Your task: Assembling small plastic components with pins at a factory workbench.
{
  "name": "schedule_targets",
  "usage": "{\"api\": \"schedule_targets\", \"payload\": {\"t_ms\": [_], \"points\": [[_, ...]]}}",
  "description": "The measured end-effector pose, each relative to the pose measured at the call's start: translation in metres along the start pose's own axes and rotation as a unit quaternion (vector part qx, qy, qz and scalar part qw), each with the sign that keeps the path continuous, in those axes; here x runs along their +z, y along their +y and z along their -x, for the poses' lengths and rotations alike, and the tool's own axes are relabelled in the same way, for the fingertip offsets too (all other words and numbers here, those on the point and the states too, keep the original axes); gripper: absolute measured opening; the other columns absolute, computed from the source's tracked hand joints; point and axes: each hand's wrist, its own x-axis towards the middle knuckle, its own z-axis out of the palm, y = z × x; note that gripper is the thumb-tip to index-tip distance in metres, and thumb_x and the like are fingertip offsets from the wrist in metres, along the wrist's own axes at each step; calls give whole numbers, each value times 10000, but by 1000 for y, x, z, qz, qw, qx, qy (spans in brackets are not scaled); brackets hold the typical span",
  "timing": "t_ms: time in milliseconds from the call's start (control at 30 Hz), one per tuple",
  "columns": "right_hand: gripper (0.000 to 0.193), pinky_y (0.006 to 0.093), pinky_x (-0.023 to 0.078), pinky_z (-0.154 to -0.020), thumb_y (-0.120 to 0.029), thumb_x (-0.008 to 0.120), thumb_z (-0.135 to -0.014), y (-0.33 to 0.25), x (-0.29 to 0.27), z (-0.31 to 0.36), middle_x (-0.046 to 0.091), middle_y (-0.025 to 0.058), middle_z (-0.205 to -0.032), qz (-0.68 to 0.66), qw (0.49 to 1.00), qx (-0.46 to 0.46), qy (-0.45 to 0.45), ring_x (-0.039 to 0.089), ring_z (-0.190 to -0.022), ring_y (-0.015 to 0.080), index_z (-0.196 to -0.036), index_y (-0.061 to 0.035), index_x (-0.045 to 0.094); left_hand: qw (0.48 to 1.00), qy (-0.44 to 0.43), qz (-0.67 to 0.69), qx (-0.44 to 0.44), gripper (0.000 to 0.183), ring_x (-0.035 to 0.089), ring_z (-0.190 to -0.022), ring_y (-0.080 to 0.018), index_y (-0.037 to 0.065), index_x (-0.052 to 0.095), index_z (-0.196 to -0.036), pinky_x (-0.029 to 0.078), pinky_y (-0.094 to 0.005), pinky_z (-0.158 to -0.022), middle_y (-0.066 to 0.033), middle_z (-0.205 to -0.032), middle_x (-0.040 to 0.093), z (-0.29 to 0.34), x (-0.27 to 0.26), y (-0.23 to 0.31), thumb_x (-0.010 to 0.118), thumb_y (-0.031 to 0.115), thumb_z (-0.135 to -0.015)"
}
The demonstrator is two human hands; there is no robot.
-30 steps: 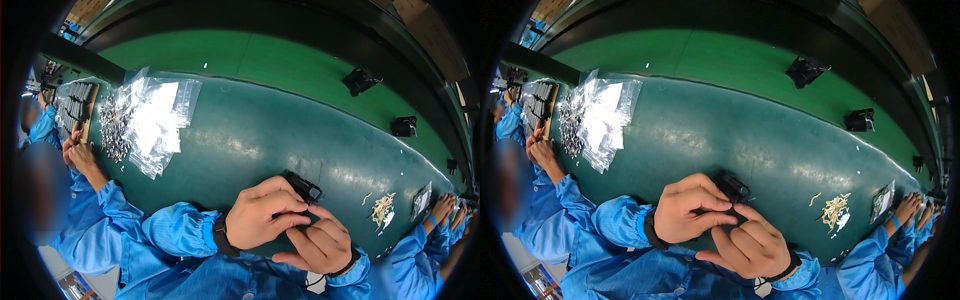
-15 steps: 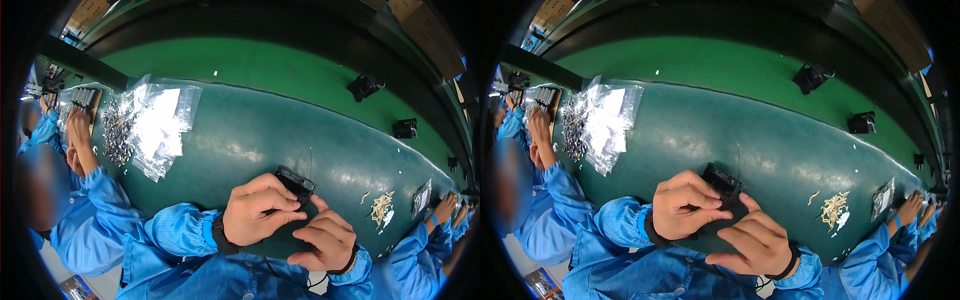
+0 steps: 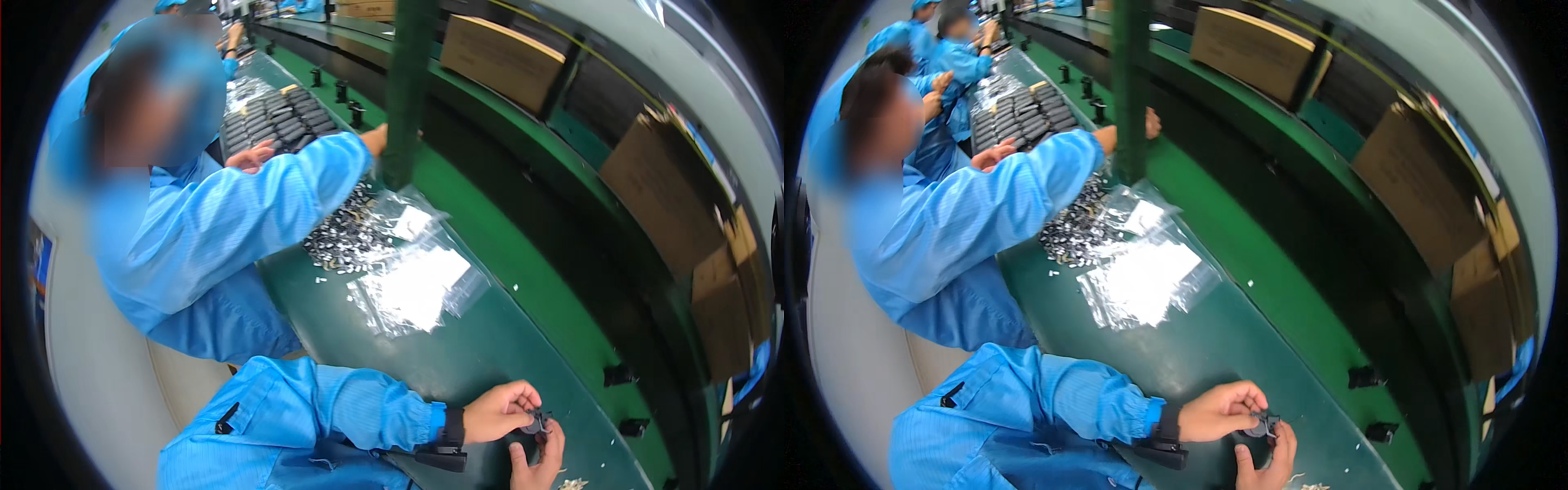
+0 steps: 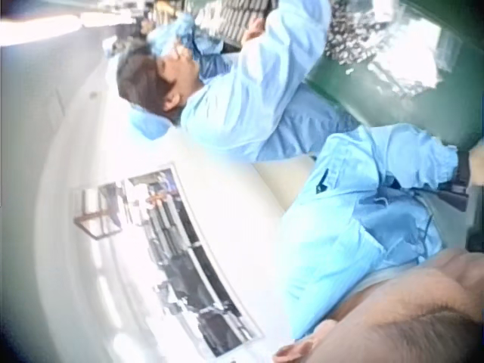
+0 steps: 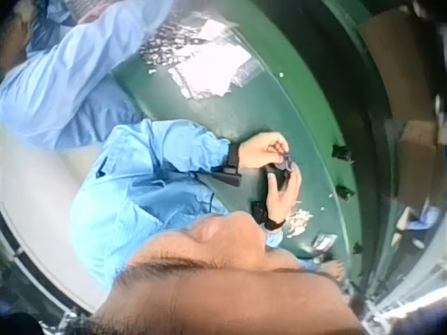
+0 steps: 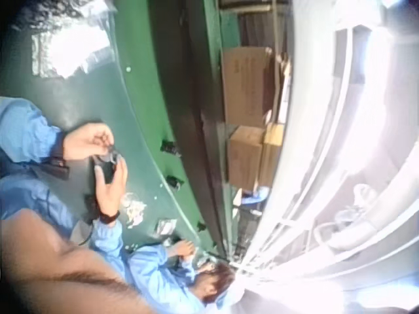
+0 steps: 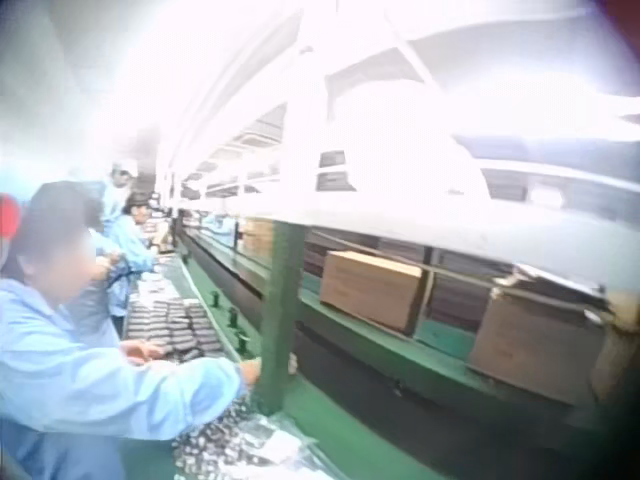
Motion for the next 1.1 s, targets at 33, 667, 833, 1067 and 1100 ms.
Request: {"api": "schedule_targets", "payload": {"t_ms": [33,667,833,1067,1100], "points": [[582,386,465,-1077,-68,797,-882,9,6,1,592,218,-1367,-17,1000,-3,11,582,-1260,316,-1386,75,541,999,10,3,-39,285,617,-1011,-105,14,569,-1211,531,-251,-868,-32,-1083,598,-3,2,1,637,-42,-940],[367,369,555,-730,-232,728,-919,-10,45,-261,732,192,-897,63,993,-74,67,715,-783,243,-1154,45,674,910,237,-227,254,379,551,-1173,-264,5,456,-1361,484,-356,-961,-161,-1302,507,-16,4,20,505,276,-1100],[512,449,560,-890,-301,816,-847,75,80,-307,732,246,-1067,198,978,-59,18,711,-996,413,-1218,22,674,912,241,-218,250,348,566,-1126,-255,-1,475,-1314,474,-359,-956,-155,-1217,541,-22,10,26,497,274,-1103],[591,409,560,-905,-261,846,-798,6,48,-290,732,228,-1146,144,988,-45,-40,720,-1055,338,-1295,3,668,937,190,-177,232,319,559,-1003,-199,8,482,-1309,472,-332,-900,-132,-1150,552,-9,11,36,469,261,-1115],[584,407,558,-909,-256,840,-804,-6,39,-281,732,232,-1140,158,983,-50,-82,719,-1060,335,-1301,-3,666,941,184,-176,224,319,559,-1003,-199,8,482,-1309,472,-332,-900,-132,-1150,552,-8,13,37,469,261,-1115]]}}
